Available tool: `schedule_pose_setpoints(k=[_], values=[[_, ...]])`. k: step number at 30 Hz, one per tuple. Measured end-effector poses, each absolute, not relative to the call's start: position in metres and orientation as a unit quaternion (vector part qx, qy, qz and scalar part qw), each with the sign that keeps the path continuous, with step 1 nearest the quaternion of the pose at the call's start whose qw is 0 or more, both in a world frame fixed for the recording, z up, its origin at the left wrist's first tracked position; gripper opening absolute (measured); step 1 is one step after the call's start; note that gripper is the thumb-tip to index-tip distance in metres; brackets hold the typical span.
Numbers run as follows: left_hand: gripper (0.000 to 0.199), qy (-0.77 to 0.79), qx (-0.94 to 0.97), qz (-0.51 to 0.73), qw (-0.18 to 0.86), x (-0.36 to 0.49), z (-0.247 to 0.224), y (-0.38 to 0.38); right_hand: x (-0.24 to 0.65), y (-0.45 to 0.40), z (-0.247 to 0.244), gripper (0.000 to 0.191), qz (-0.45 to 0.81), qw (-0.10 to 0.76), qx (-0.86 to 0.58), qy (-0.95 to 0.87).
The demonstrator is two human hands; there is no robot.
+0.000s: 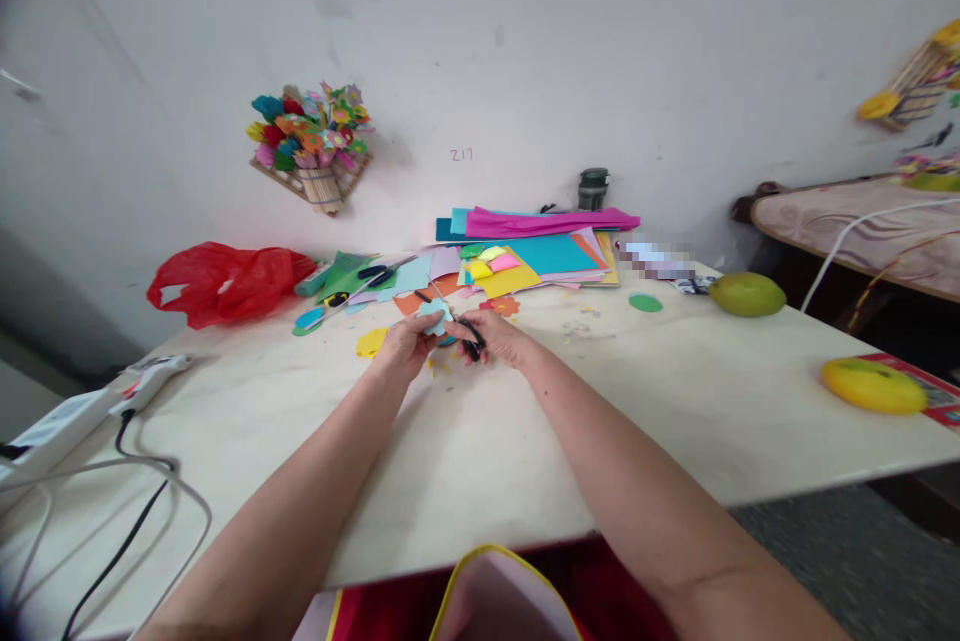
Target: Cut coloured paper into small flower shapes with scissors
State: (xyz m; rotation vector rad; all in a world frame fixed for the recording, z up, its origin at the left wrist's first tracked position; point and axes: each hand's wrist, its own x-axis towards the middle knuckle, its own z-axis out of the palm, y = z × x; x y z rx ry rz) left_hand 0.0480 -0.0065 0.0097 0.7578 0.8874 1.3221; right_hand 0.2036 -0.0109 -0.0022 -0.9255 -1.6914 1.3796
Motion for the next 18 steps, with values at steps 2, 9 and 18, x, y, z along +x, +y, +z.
schedule_pose_setpoints(k=[2, 9, 18], values=[[0.011, 0.395, 0.327, 0.584, 0.629, 0.0490, 0.0101, -0.0070, 0.2018, -0.0114, -0.0017, 0.030, 0.541, 0.377, -0.367, -0.656], [0.013, 0.418, 0.322, 0.590, 0.611, 0.0501, 0.0099, -0.0069, 0.1976, -0.0143, 0.0006, 0.029, 0.541, 0.386, -0.376, -0.646], [0.015, 0.433, 0.315, 0.586, 0.608, 0.0508, 0.0110, -0.0068, 0.1962, -0.0159, 0.0011, 0.032, 0.531, 0.391, -0.374, -0.653]])
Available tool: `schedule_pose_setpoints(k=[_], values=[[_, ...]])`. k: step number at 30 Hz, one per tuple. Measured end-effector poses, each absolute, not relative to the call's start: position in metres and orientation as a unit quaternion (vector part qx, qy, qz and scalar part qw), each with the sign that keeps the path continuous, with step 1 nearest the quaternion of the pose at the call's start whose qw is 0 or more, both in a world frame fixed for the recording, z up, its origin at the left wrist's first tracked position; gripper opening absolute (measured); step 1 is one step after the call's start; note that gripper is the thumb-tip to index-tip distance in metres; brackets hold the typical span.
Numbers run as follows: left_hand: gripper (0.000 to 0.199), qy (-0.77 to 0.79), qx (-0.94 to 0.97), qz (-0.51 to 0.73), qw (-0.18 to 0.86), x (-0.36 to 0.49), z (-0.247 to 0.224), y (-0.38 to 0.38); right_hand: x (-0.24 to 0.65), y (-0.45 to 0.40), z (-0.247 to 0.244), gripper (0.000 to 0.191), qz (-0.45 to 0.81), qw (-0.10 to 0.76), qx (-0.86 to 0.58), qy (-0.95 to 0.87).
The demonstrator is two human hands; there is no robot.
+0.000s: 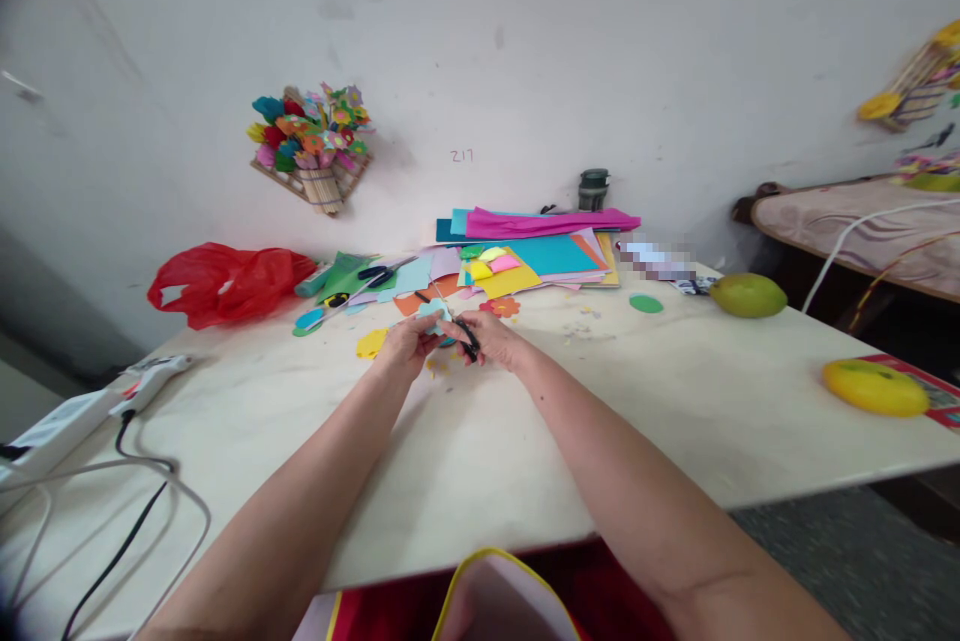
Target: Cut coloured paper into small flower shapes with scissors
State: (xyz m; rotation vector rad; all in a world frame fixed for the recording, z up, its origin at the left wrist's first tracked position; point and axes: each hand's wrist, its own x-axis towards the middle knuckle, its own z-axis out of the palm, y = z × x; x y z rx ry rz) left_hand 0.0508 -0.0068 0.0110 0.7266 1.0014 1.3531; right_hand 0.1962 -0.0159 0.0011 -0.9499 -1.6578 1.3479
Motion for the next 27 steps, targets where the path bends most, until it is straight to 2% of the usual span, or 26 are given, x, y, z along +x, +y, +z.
schedule_pose_setpoints(k=[27], values=[[0.015, 0.423, 0.350, 0.555, 0.625, 0.034, 0.007, 0.004, 0.183, -0.028, 0.015, 0.025, 0.504, 0.378, -0.450, -0.633]])
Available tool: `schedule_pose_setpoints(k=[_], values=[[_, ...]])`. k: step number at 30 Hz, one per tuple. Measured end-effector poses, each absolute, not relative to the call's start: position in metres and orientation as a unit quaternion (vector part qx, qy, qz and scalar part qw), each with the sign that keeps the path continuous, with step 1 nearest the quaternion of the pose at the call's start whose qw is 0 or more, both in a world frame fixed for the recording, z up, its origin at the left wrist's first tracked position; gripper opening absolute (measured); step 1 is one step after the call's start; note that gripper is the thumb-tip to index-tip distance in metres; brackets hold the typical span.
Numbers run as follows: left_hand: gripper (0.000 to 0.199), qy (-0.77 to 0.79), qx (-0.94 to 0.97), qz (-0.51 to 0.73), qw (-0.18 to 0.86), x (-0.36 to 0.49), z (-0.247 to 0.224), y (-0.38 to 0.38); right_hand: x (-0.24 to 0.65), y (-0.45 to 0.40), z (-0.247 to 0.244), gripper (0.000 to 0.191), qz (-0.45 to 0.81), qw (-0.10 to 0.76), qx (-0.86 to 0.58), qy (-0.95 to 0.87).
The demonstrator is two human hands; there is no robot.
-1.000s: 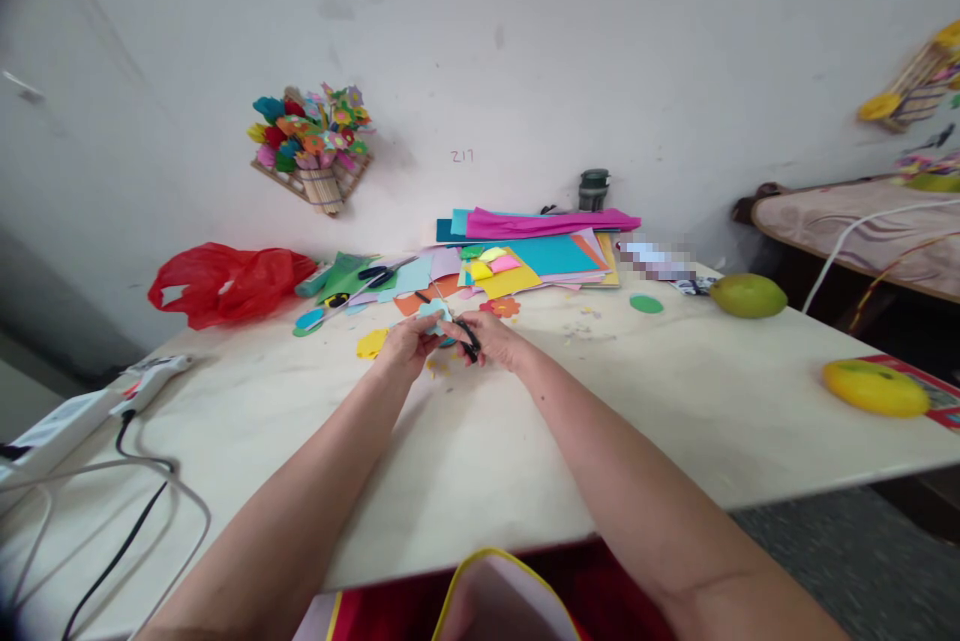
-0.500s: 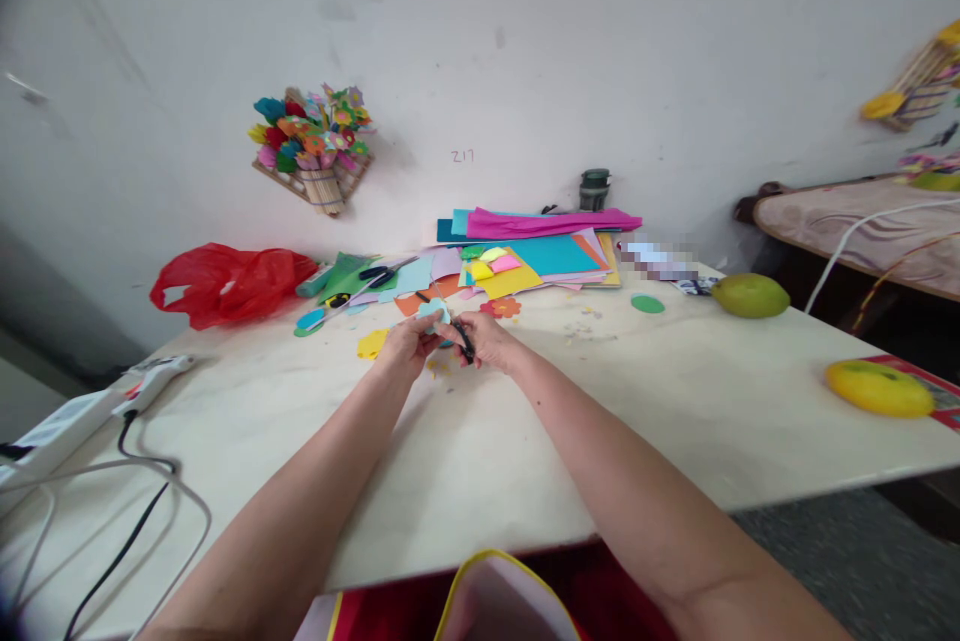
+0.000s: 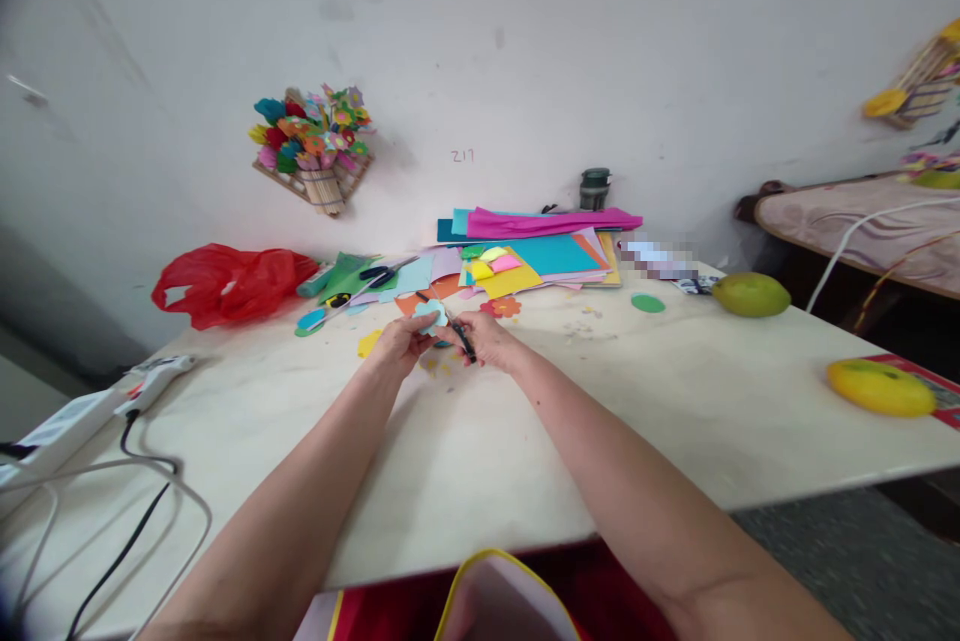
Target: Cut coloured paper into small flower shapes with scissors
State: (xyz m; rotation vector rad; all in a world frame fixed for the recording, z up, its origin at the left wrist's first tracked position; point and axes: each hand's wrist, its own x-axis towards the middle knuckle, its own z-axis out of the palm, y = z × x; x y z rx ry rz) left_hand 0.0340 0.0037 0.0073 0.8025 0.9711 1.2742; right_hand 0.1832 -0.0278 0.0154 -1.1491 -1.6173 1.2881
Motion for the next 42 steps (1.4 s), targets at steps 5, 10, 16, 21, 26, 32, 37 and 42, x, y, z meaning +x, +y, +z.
schedule_pose_setpoints(k=[5, 10, 16, 21, 26, 32, 37, 42], values=[[0.015, 0.411, 0.383, 0.552, 0.617, 0.026, 0.005, 0.006, 0.180, -0.031, 0.020, 0.024, 0.498, 0.383, -0.466, -0.623], [0.017, 0.404, 0.413, 0.539, 0.613, 0.022, 0.002, 0.007, 0.183, -0.027, 0.019, 0.024, 0.488, 0.403, -0.480, -0.608], [0.021, 0.391, 0.435, 0.522, 0.621, 0.021, 0.003, 0.006, 0.193, -0.022, 0.023, 0.026, 0.448, 0.425, -0.524, -0.586], [0.024, 0.400, 0.429, 0.514, 0.625, 0.023, 0.004, 0.005, 0.209, -0.007, 0.015, 0.032, 0.353, 0.403, -0.579, -0.614], [0.024, 0.408, 0.432, 0.501, 0.629, 0.023, 0.006, 0.005, 0.223, -0.001, 0.010, 0.027, 0.088, 0.267, -0.651, -0.705], [0.021, 0.419, 0.446, 0.484, 0.626, 0.024, 0.002, 0.010, 0.224, -0.003, 0.012, 0.026, 0.073, 0.160, -0.689, -0.703], [0.025, 0.426, 0.454, 0.465, 0.629, 0.027, 0.003, 0.008, 0.226, -0.002, 0.013, 0.022, 0.117, 0.146, -0.682, -0.707], [0.027, 0.426, 0.471, 0.457, 0.623, 0.027, -0.001, 0.009, 0.222, -0.004, 0.016, 0.019, 0.108, 0.192, -0.672, -0.707]])
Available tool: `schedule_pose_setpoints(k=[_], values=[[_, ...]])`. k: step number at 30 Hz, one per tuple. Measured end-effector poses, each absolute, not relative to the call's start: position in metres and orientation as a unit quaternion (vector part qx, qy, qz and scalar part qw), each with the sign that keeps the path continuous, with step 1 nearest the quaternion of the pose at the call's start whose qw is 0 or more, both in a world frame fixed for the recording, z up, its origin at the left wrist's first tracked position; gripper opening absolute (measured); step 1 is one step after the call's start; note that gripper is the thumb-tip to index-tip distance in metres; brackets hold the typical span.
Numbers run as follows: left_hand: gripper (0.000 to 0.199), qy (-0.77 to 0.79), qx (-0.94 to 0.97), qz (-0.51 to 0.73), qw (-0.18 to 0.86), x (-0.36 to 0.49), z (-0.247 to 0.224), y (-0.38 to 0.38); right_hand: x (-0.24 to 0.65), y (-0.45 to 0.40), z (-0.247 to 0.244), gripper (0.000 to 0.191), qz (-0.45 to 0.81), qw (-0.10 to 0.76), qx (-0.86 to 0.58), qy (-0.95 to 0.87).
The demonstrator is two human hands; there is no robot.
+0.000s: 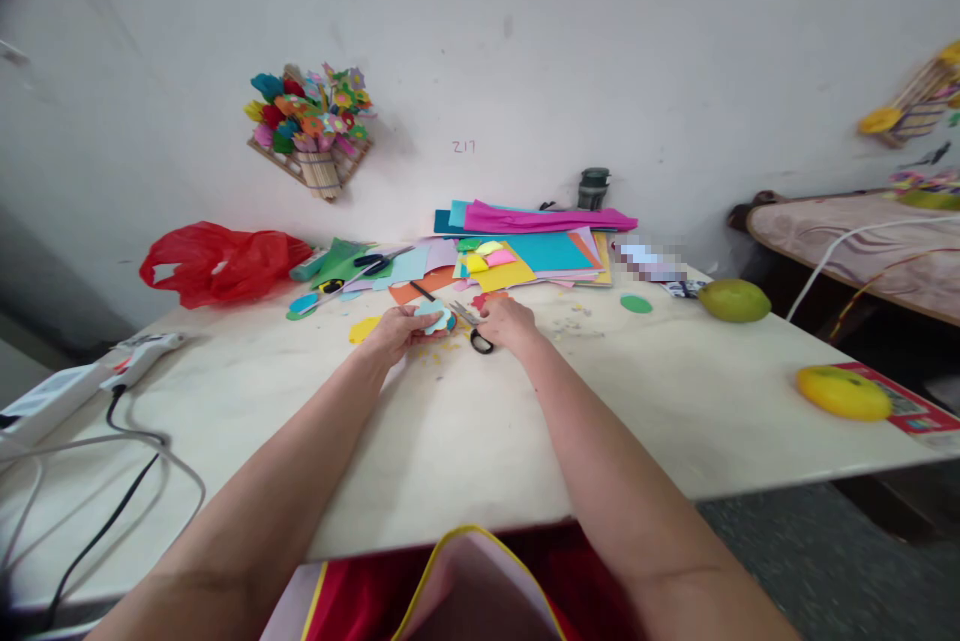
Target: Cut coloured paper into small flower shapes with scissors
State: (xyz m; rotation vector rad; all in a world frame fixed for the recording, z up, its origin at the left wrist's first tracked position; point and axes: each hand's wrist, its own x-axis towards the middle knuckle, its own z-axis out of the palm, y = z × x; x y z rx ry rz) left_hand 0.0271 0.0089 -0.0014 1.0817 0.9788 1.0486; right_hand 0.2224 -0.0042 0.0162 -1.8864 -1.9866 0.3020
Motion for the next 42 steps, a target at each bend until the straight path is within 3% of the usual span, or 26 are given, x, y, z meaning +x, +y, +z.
schedule_pose_setpoints(k=[3, 5, 10, 20, 34, 42], values=[[0.029, 0.423, 0.482, 0.455, 0.618, 0.028, -0.003, 0.009, 0.217, -0.006, 0.018, 0.015, 0.134, 0.306, -0.637, -0.694], [0.030, 0.427, 0.485, 0.452, 0.615, 0.028, -0.003, 0.008, 0.214, -0.007, 0.018, 0.015, 0.233, 0.364, -0.597, -0.675], [0.029, 0.423, 0.495, 0.440, 0.618, 0.030, -0.003, 0.007, 0.211, -0.006, 0.014, 0.009, 0.441, 0.423, -0.503, -0.611], [0.031, 0.416, 0.492, 0.438, 0.628, 0.029, -0.005, 0.008, 0.210, -0.005, 0.011, 0.004, 0.479, 0.435, -0.480, -0.592], [0.029, 0.419, 0.501, 0.416, 0.633, 0.029, -0.004, 0.008, 0.204, -0.004, 0.011, 0.016, 0.450, 0.443, -0.488, -0.603], [0.022, 0.410, 0.468, 0.435, 0.651, 0.028, -0.004, 0.009, 0.208, -0.004, 0.010, 0.016, 0.495, 0.438, -0.452, -0.600]])
